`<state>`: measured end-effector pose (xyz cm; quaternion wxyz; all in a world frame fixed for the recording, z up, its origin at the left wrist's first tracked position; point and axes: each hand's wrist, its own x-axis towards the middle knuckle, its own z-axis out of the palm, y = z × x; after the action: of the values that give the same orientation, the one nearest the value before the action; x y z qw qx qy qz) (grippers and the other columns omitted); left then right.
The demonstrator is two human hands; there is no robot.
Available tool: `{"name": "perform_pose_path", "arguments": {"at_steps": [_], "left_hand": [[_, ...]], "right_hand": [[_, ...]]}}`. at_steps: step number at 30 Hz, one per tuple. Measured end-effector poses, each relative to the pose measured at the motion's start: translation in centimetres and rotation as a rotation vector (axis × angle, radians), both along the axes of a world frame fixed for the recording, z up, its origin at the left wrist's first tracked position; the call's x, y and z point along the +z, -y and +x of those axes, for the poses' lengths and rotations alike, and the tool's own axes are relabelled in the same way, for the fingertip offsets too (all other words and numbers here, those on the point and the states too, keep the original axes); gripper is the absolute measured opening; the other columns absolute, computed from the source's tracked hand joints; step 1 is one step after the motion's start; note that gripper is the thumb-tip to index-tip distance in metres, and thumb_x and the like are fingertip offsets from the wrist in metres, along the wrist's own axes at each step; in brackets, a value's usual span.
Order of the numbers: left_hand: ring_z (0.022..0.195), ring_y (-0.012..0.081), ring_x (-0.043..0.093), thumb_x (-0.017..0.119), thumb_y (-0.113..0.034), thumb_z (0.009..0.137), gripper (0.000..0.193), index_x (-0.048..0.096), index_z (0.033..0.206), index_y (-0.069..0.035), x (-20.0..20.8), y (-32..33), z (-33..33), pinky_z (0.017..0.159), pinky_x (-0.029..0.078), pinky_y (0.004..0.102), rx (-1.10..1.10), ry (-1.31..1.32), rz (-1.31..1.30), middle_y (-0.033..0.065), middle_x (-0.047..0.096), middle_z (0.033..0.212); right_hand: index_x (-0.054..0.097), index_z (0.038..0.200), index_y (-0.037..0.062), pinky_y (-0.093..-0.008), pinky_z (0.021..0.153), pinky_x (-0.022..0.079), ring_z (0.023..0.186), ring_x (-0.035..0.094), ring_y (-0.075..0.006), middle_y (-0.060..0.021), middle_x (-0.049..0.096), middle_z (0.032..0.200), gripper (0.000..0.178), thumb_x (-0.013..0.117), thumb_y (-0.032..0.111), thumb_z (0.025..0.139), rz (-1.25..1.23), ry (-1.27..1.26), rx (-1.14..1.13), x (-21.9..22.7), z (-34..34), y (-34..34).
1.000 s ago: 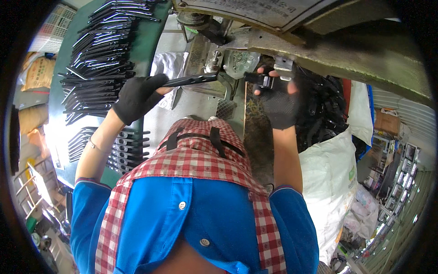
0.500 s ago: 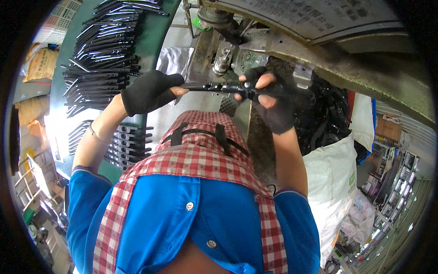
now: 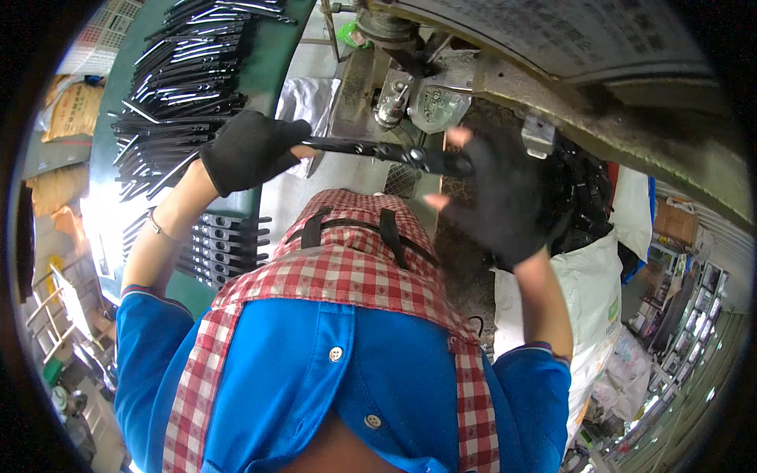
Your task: The person repeatedly picks up black metal rods from a table and grinds their ends against a bench grinder. After processing several pieces, the person walks through the warehouse and places the finished rods into a blue crate.
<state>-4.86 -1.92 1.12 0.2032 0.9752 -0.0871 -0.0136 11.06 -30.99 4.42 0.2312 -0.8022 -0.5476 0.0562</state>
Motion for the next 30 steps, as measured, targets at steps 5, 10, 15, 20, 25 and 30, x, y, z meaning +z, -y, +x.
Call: {"name": "perform_pose_path", "arguments": {"at_steps": [5,10,15,20,25,30], "left_hand": [[0.07,0.0379,0.06,0.059,-0.034,0.087,0.027,0.058,0.087,-0.008,-1.4,-3.2,-0.6,0.06,0.046,0.0468,0.067,0.091,-0.012,0.016,0.06,0.071],[0.062,0.0401,0.053,0.057,-0.047,0.089,0.044,0.057,0.083,-0.002,-2.6,-7.6,-4.5,0.054,0.039,0.0428,0.372,-0.082,-0.233,0.0208,0.053,0.064],[0.059,0.0412,0.052,0.054,-0.045,0.091,0.044,0.06,0.088,-0.001,-2.0,-6.6,-4.9,0.053,0.04,0.0424,0.435,0.008,-0.103,0.0207,0.052,0.061],[0.055,0.0391,0.048,0.054,-0.043,0.093,0.045,0.062,0.089,0.001,-3.0,-6.5,-5.5,0.054,0.039,0.0418,0.455,-0.262,-0.293,0.0215,0.051,0.061],[0.054,0.0384,0.047,0.056,-0.04,0.092,0.041,0.06,0.088,0.001,-2.9,-5.9,-5.2,0.053,0.038,0.0416,0.498,-0.13,-0.313,0.0216,0.049,0.061],[0.054,0.0382,0.047,0.054,-0.038,0.093,0.041,0.057,0.085,0.001,-2.4,-7.3,-3.1,0.052,0.039,0.0394,0.503,-0.025,-0.343,0.0205,0.048,0.059]], "right_hand": [[0.063,0.089,0.0122,-0.0376,0.06,0.05,0.068,0.062,-0.0289,-0.0121,0.062,0.075,0.041,0.077,0.046,0.07,-0.324,0.076,-0.074,-1.9,3.0,1.0],[0.065,0.083,0.0075,-0.037,0.053,0.045,0.059,0.059,-0.0297,-0.0124,0.059,0.066,0.037,0.081,0.038,0.069,-0.22,0.065,-0.1,-2.6,3.4,1.1],[0.064,0.083,0.0042,-0.0357,0.057,0.047,0.057,0.058,-0.0307,-0.012,0.057,0.061,0.039,0.076,0.04,0.073,-0.453,-0.201,-0.042,-2.1,4.5,-0.6],[0.061,0.08,0.0071,-0.0404,0.058,0.045,0.064,0.059,-0.0345,-0.0137,0.059,0.067,0.033,0.077,0.035,0.071,-0.273,-0.096,0.0,-1.3,4.2,-2.1],[0.062,0.092,0.0072,-0.0404,0.068,0.048,0.075,0.062,-0.0338,-0.0143,0.063,0.077,0.034,0.074,0.034,0.074,-0.404,0.115,-0.009,-1.0,5.4,-3.1],[0.056,0.117,0.0029,-0.0393,0.087,0.045,0.098,0.06,-0.0299,-0.0152,0.064,0.105,0.048,0.067,0.035,0.083,-0.279,0.047,0.005,-3.8,9.0,-1.7]]}}
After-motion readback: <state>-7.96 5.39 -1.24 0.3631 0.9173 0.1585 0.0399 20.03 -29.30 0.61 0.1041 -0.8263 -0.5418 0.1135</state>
